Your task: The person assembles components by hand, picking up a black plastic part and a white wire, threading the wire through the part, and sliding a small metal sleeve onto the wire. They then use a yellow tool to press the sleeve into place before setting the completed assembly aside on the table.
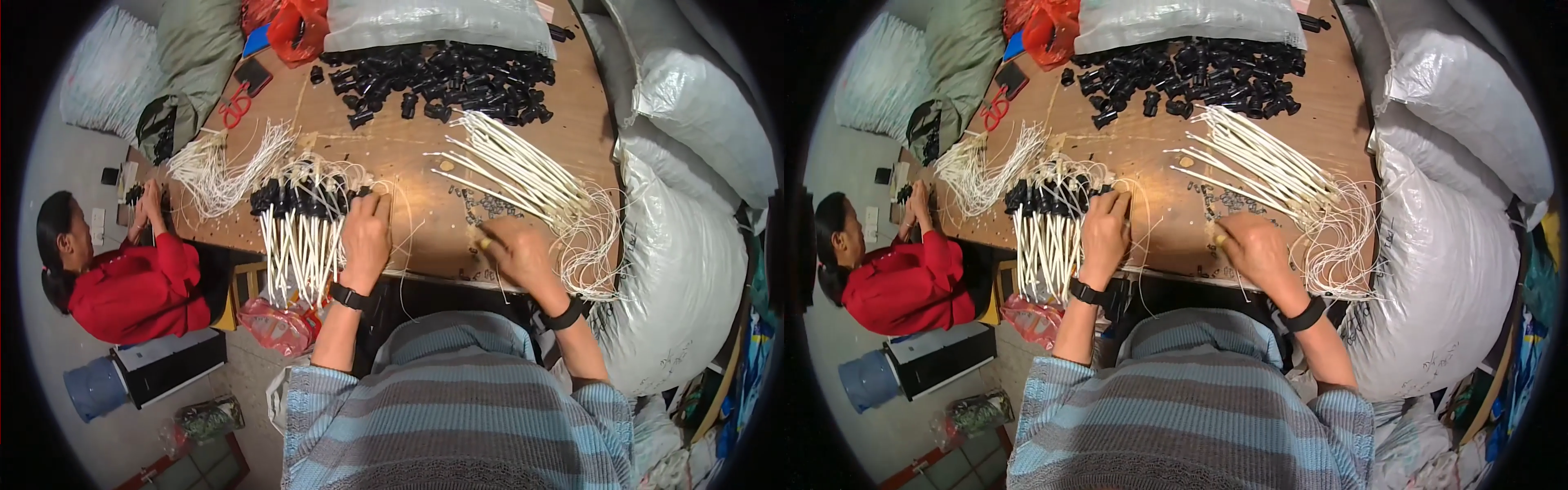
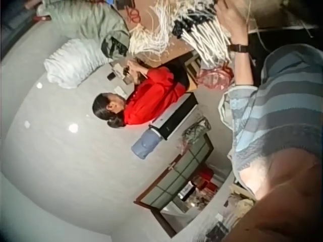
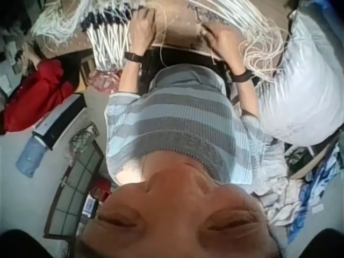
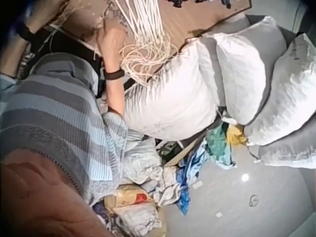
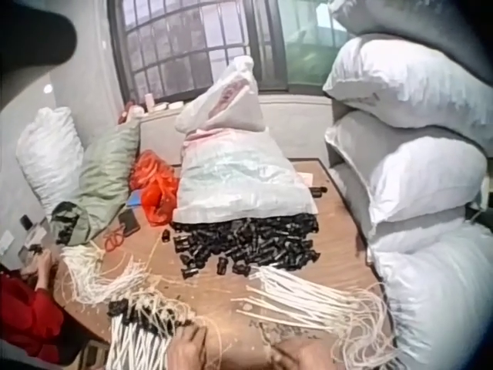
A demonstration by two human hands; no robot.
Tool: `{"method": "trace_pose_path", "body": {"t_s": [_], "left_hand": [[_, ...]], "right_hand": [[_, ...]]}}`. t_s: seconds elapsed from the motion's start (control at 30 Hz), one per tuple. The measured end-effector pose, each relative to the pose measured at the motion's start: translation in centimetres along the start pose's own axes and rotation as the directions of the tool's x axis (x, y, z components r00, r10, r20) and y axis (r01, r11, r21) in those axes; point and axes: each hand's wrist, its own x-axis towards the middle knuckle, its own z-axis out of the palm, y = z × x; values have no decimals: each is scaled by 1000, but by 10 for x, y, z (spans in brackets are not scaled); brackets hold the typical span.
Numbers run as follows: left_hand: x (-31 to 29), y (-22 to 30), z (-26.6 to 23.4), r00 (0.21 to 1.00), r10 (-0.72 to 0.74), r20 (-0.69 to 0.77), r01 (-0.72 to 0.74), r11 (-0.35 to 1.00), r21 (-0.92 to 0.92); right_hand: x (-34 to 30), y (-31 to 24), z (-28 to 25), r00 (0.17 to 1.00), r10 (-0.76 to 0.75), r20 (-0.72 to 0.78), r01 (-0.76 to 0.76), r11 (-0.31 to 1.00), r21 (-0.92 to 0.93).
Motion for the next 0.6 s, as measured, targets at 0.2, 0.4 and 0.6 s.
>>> {"method": "trace_pose_path", "body": {"t_s": [0.2,0.4,0.6], "left_hand": [[21,0,-11,989,-119,90,115,992,55],[105,21,2,986,-20,166,47,986,-159],[186,-16,66,991,-130,30,124,982,145]], "right_hand": [[16,37,-18,949,-28,-315,-84,938,-336],[23,62,-25,952,62,-299,-186,895,-406],[29,61,-28,921,41,-388,-215,884,-415]]}}
